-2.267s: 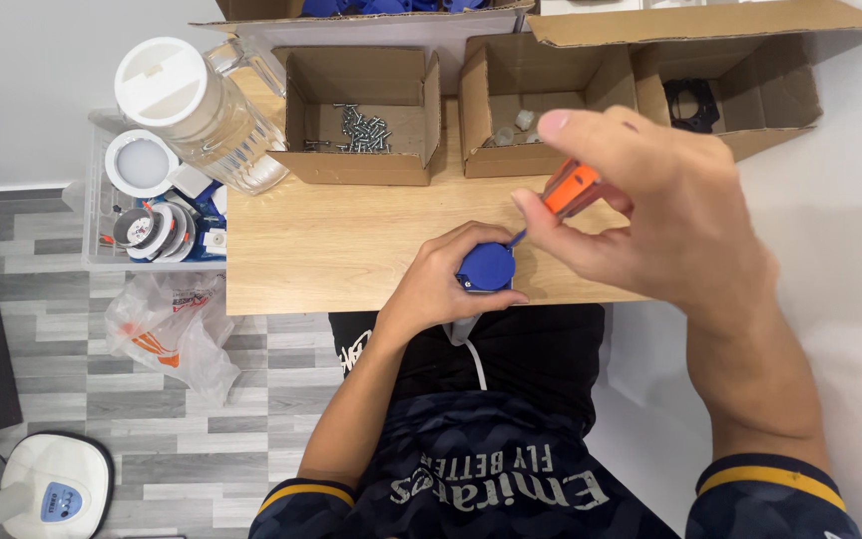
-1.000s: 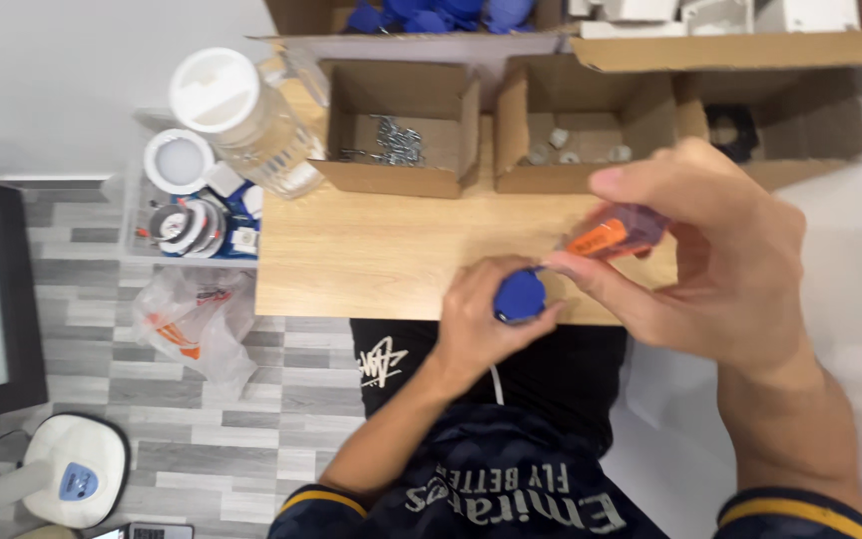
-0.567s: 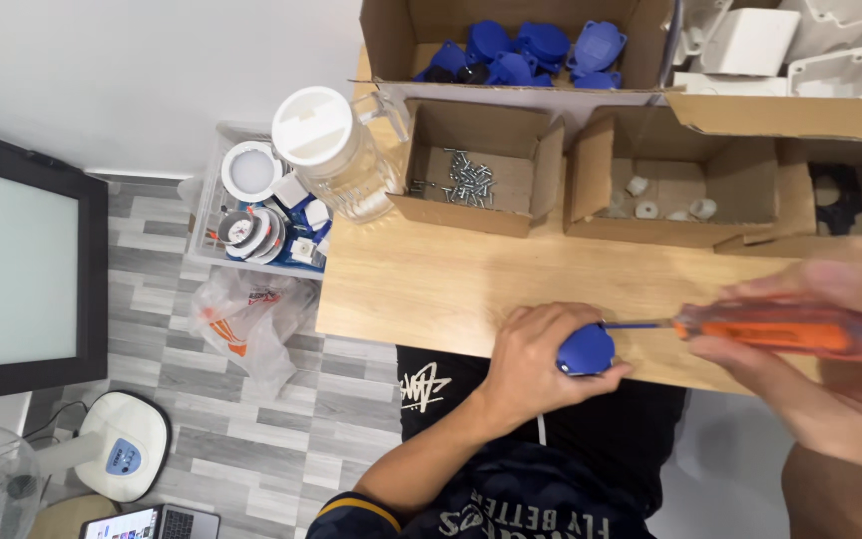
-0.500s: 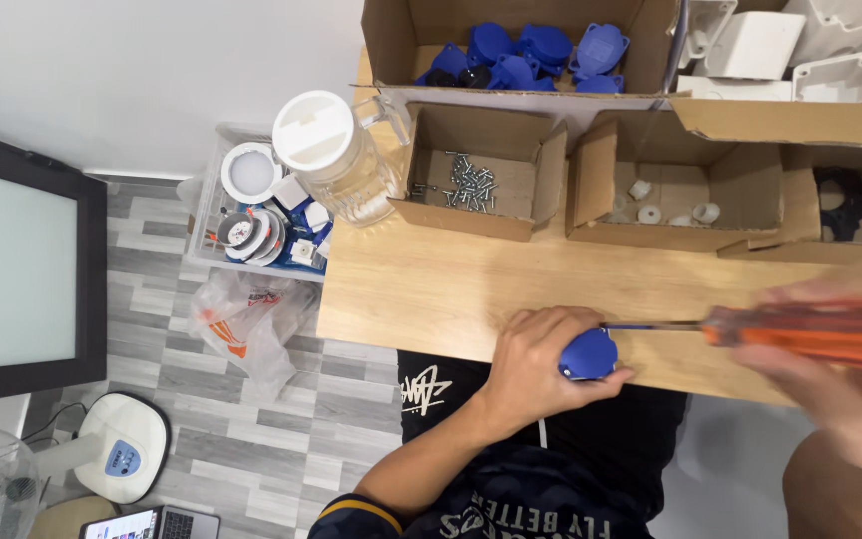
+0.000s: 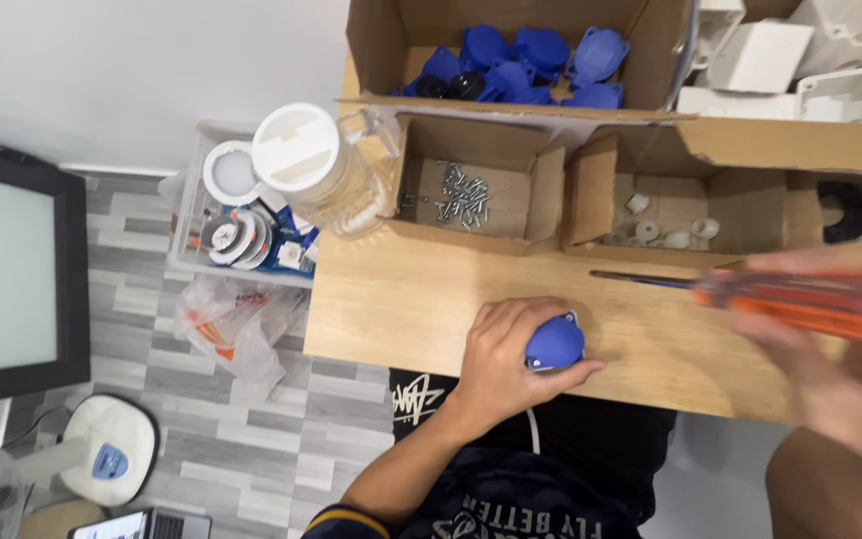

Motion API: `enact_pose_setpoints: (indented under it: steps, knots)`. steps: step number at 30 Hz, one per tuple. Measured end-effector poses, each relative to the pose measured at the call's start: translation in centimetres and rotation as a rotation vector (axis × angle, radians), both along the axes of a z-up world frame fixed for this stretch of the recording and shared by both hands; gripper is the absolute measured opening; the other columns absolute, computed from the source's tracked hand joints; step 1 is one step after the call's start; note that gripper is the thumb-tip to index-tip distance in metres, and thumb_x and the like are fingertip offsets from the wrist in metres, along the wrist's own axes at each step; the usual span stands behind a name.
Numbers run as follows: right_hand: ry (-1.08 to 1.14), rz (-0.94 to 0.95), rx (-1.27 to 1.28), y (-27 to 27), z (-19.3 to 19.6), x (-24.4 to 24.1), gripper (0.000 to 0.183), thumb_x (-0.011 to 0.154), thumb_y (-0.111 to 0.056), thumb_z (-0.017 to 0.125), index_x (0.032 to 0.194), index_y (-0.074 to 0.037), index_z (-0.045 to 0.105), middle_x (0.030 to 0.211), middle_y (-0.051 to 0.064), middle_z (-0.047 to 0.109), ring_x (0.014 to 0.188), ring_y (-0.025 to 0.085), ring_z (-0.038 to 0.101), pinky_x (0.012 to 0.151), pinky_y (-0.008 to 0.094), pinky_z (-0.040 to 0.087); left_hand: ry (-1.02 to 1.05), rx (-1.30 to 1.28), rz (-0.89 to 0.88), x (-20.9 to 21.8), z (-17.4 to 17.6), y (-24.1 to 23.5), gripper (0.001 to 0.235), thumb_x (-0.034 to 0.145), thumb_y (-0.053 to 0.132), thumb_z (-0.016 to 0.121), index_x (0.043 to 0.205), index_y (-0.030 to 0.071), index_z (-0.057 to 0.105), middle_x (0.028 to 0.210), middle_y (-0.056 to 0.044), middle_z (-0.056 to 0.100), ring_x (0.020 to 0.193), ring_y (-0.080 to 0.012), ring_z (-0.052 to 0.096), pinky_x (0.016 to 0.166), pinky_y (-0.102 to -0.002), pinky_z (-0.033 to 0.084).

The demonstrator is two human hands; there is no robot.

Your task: The person assembles a blue electrical socket by screwing it into a white back box using a screwdriver. They then insert a black component into the socket and secure it with a white plastic piece before tightening the screws again.

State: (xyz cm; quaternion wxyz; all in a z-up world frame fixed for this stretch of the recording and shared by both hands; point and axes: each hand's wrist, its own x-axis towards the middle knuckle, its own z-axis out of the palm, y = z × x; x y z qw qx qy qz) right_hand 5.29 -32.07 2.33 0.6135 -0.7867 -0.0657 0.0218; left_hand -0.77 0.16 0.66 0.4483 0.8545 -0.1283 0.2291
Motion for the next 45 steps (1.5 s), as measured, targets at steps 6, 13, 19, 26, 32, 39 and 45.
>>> enact_pose_setpoints:
  steps: [6,13,19,26,32,39,45]
  knots:
    - [-0.574,0.151,-0.352,8.9,9.2,0.9,0.074,0.088,-0.001,0.101,0.147,-0.004,0.056,0.123,0.014,0.080,0.118,0.024,0.077,0.115,0.036,0.053,0.012,0.003,-0.005,0.2,-0.3,0.0,0.059,0.082,0.053,0.093,0.117,0.011,0.070,0.118,-0.005,0.080,0.106,-0.0221,0.078,0.093,-0.037,0.053]
    - [-0.602,0.127,-0.447,9.9,9.0,1.1,0.065,0.098,-0.005,0.093,0.146,0.001,0.049,0.118,0.022,0.076,0.109,0.026,0.081,0.095,0.031,0.065,0.014,-0.006,-0.011,0.0,-0.1,0.0,0.059,0.083,0.053,0.091,0.117,0.011,0.070,0.118,-0.004,0.079,0.105,-0.0216,0.078,0.094,-0.039,0.055]
    - [-0.535,0.119,-0.412,9.3,11.4,0.5,0.065,0.097,-0.001,0.088,0.145,0.002,0.043,0.117,0.024,0.078,0.107,0.032,0.082,0.086,0.034,0.066,0.019,-0.014,-0.011,-0.2,0.1,0.1,0.058,0.083,0.053,0.091,0.117,0.011,0.070,0.118,-0.003,0.079,0.106,-0.0209,0.077,0.095,-0.040,0.054]
    - [-0.535,0.069,-0.171,12.4,13.6,-0.3,0.028,0.108,0.016,0.072,0.131,0.027,0.062,0.127,0.036,0.068,0.114,0.045,0.079,0.108,0.047,0.067,0.054,-0.021,-0.009,-0.5,-0.3,0.0,0.058,0.083,0.057,0.087,0.118,0.014,0.070,0.118,0.000,0.078,0.108,-0.0193,0.077,0.097,-0.040,0.054]
    - [-0.807,0.246,-0.190,17.3,10.1,4.6,0.046,0.106,0.011,0.080,0.126,0.005,0.040,0.130,0.038,0.073,0.123,0.044,0.079,0.096,0.041,0.067,0.021,-0.011,0.011,-0.6,-0.1,0.0,0.056,0.084,0.055,0.088,0.117,0.014,0.069,0.115,0.001,0.077,0.106,-0.0183,0.076,0.098,-0.038,0.052]
    - [-0.918,0.124,-0.289,21.2,6.7,6.7,0.035,0.103,-0.002,0.089,0.113,0.001,0.056,0.115,0.017,0.085,0.094,0.039,0.082,0.080,0.040,0.062,0.023,-0.204,-0.007,-0.6,-0.5,-0.3,0.054,0.077,0.041,0.092,0.119,0.013,0.071,0.111,-0.005,0.079,0.102,-0.0271,0.079,0.093,-0.041,0.058]
    - [-0.892,0.170,-0.278,22.0,6.3,7.0,0.032,0.103,0.000,0.085,0.114,0.003,0.056,0.115,0.020,0.084,0.096,0.042,0.081,0.081,0.045,0.063,0.011,-0.196,-0.005,-0.7,-0.8,-0.3,0.053,0.077,0.041,0.092,0.118,0.014,0.071,0.109,-0.004,0.079,0.101,-0.0261,0.079,0.092,-0.040,0.058]
